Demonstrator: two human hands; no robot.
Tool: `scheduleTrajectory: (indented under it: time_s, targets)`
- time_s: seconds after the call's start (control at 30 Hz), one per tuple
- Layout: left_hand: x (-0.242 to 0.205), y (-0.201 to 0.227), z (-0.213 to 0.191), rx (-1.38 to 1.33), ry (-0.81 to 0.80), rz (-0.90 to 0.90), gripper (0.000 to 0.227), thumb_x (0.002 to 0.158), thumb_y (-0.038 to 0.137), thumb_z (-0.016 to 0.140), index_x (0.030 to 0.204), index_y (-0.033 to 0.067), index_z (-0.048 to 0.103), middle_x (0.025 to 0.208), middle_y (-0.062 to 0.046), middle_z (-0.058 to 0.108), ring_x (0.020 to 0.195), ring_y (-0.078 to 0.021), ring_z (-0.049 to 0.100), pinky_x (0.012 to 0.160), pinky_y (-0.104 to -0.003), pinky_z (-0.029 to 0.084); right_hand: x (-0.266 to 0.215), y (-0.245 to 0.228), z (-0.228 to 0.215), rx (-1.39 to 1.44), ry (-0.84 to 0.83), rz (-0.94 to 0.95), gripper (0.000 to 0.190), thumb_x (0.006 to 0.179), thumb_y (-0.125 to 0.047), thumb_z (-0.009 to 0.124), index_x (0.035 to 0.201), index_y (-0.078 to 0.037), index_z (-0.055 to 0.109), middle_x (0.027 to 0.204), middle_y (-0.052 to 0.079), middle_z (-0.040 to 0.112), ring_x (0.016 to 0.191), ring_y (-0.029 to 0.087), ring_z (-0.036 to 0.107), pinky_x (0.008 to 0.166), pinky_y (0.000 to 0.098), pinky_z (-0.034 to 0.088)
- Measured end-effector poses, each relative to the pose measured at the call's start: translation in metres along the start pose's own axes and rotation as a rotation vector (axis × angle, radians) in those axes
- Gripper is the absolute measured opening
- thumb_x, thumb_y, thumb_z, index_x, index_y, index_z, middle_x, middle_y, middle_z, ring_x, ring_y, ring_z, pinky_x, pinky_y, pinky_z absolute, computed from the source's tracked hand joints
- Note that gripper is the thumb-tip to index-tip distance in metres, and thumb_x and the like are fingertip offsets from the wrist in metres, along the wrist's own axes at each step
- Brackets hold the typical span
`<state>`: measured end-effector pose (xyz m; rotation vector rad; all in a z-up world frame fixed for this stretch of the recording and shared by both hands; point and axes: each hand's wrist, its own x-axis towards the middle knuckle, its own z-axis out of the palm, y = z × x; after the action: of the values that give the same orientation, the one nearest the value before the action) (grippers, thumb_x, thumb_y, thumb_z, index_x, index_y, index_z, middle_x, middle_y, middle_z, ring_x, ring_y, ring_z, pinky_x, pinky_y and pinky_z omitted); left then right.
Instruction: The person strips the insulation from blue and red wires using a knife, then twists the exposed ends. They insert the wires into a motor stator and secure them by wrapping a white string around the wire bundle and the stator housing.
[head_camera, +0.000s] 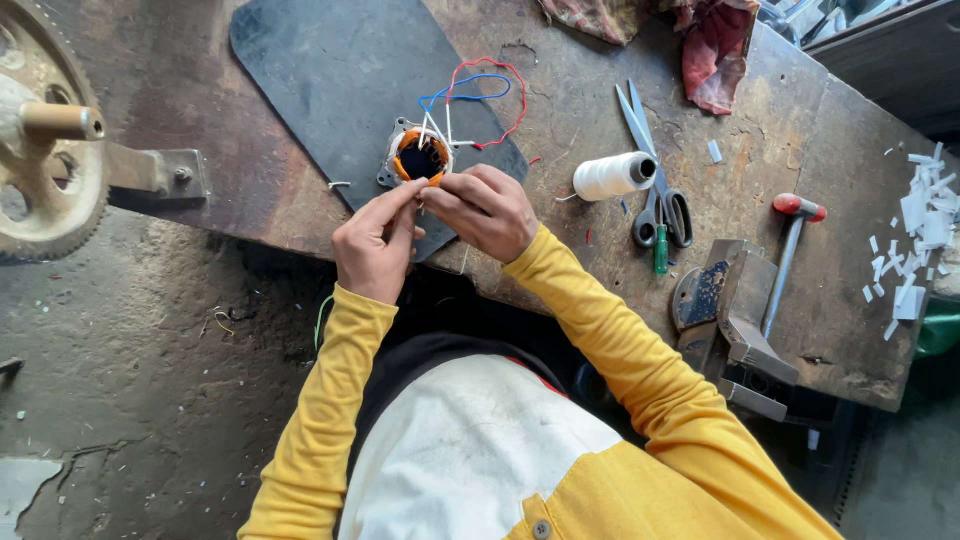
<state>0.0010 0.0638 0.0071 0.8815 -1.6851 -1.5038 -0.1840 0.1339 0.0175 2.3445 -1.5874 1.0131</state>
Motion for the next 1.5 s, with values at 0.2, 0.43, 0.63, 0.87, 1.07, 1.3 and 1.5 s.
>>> scheduleTrajectory:
  time_s: [0.2, 0.43, 0.63, 0.87, 1.07, 1.3, 1.5]
  targets:
    - [0.001, 0.008, -0.006, 0.524, 0.049, 0.407, 0.016, 0.095, 0.007, 0.074, 0.110, 0.0070, 0.069, 0.110, -0.009, 0.071, 0.093, -0.0258, 0.073, 0.077, -0.035, 0.059, -0.007, -0.027, 0.002, 0.029, 0.107, 0.311, 0.024, 0.089, -0.006, 0.082, 0.112, -0.008, 0.074, 0.101, 0.005, 0.061, 0.086, 0.024, 0.061, 0.076, 0.0363, 0.051]
    - [-0.013, 0.004, -0.012, 0.832, 0.107, 0.363, 0.014, 0.096, 0.013, 0.073, 0.108, 0.0074, 0.069, 0.115, -0.007, 0.071, 0.086, -0.0259, 0.074, 0.070, -0.035, 0.059, 0.004, -0.040, -0.011, 0.080, 0.062, 0.711, 0.013, 0.093, -0.005, 0.079, 0.103, -0.005, 0.071, 0.089, 0.009, 0.064, 0.077, 0.023, 0.063, 0.067, 0.0342, 0.051]
    - [-0.005, -0.024, -0.003, -0.514, 0.007, -0.367, 0.009, 0.104, 0.009, 0.058, 0.112, 0.0069, 0.058, 0.109, -0.009, 0.073, 0.066, -0.0119, 0.069, 0.048, -0.024, 0.048, 0.010, -0.056, -0.013, 0.238, 0.040, 0.780, 0.014, 0.095, -0.005, 0.074, 0.109, -0.006, 0.069, 0.090, 0.007, 0.063, 0.075, 0.018, 0.065, 0.065, 0.0309, 0.053]
    - [-0.029, -0.044, 0.005, 0.854, 0.041, 0.267, 0.013, 0.100, 0.013, 0.063, 0.111, 0.0126, 0.057, 0.089, -0.003, 0.061, 0.070, -0.0261, 0.063, 0.059, -0.037, 0.050, 0.026, -0.044, -0.012, 0.027, 0.039, 0.671, 0.013, 0.092, -0.009, 0.079, 0.102, -0.010, 0.071, 0.081, 0.005, 0.062, 0.070, 0.023, 0.061, 0.064, 0.0359, 0.049]
    - [-0.021, -0.036, -0.003, 1.197, -0.089, 0.422, 0.018, 0.091, 0.012, 0.061, 0.109, 0.0143, 0.060, 0.082, -0.002, 0.052, 0.073, -0.0206, 0.058, 0.062, -0.035, 0.048, 0.036, -0.038, 0.006, -0.039, 0.120, 0.615, 0.013, 0.095, -0.005, 0.074, 0.105, -0.008, 0.068, 0.090, 0.008, 0.066, 0.081, 0.028, 0.062, 0.073, 0.0385, 0.050]
    - [-0.017, -0.032, -0.025, 0.962, -0.130, 0.396, 0.016, 0.095, 0.012, 0.064, 0.110, 0.0111, 0.060, 0.087, -0.002, 0.057, 0.074, -0.0232, 0.061, 0.065, -0.038, 0.051, 0.026, -0.067, 0.013, -0.078, 0.137, 0.775, 0.011, 0.100, -0.007, 0.069, 0.112, -0.005, 0.067, 0.096, 0.010, 0.067, 0.085, 0.026, 0.065, 0.075, 0.0360, 0.052]
    - [-0.012, -0.011, -0.031, 0.965, -0.214, 0.401, 0.019, 0.092, 0.013, 0.067, 0.110, 0.0100, 0.064, 0.090, -0.004, 0.061, 0.074, -0.0258, 0.066, 0.063, -0.039, 0.054, -0.002, -0.063, 0.020, 0.845, 0.200, 1.403, 0.022, 0.108, -0.013, 0.061, 0.121, 0.001, 0.072, 0.087, -0.004, 0.062, 0.069, 0.006, 0.045, 0.058, 0.0264, 0.036]
